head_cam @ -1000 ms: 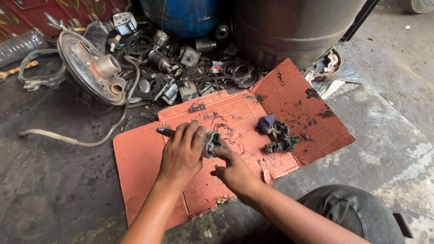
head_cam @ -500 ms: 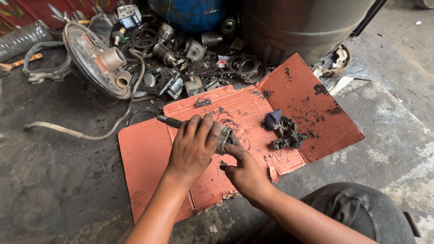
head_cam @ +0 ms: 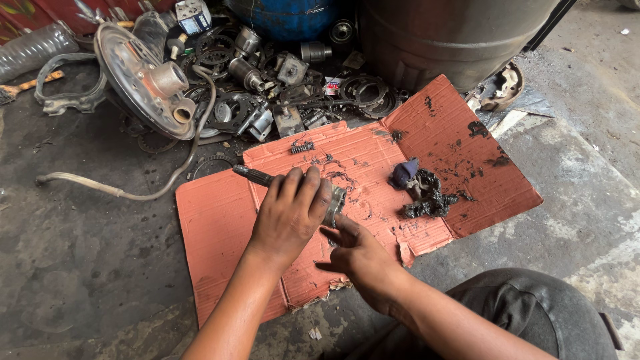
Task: The person handles a greasy automotive part on a cardboard sheet, using a screwdriver and their hands to manipulate the internal components.
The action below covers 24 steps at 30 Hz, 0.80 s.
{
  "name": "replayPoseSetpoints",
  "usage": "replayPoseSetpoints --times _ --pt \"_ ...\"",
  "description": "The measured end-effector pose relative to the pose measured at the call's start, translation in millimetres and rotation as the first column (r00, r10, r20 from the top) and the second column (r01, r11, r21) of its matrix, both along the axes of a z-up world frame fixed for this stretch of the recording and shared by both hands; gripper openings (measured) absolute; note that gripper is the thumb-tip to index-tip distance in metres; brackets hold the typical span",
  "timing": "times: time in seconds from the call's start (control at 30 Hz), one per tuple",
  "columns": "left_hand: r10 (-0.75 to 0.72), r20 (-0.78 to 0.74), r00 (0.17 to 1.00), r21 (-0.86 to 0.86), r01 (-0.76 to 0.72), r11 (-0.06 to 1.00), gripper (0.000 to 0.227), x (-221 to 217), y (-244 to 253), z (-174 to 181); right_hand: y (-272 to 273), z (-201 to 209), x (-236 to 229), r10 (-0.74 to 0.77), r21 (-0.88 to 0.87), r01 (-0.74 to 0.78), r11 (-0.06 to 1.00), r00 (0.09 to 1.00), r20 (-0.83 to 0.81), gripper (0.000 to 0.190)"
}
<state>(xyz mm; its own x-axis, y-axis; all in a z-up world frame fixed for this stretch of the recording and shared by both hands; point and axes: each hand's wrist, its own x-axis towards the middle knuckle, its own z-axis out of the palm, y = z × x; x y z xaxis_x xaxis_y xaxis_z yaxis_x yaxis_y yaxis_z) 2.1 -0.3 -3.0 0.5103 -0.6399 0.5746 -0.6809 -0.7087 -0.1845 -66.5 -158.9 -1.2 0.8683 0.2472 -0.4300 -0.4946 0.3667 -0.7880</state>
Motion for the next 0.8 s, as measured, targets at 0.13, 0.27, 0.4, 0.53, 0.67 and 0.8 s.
replayPoseSetpoints --times 0.13,0.27,0.4,0.53,0.67,0.8 --pt "-0.032 0.001 0.999 -0.001 0.032 0.999 0.049 -1 -2 -1 -8 16 -7 0.068 0.272 -0.058 0.960 0.997 -0.027 0.076" --pt "-0.034 0.018 0.999 -0.020 0.034 0.999 0.049 1 -3 3 -8 25 -11 0.069 0.499 -0.068 0.864 0.997 0.018 0.076" --pt "-0.013 0.013 1.000 -0.119 0.015 0.993 0.041 0 -3 3 -3 26 -15 -0.003 0.448 -0.038 0.893 0.996 0.091 0.079" --pt "0.048 -0.069 0.996 -0.162 -0.058 0.985 0.046 -3 -3 -5 2 14 -18 -0.033 0.294 -0.005 0.956 0.992 0.125 0.081" --pt "0.135 -0.183 0.974 -0.233 -0.177 0.956 0.058 1 -4 -14 2 -5 -13 -0.045 0.129 0.003 0.992 0.946 0.321 0.086" --pt "0.232 -0.400 0.887 -0.367 -0.387 0.846 0.076 4 0 -14 -1 -13 -10 -0.059 0.013 0.060 0.998 0.874 0.482 0.088"
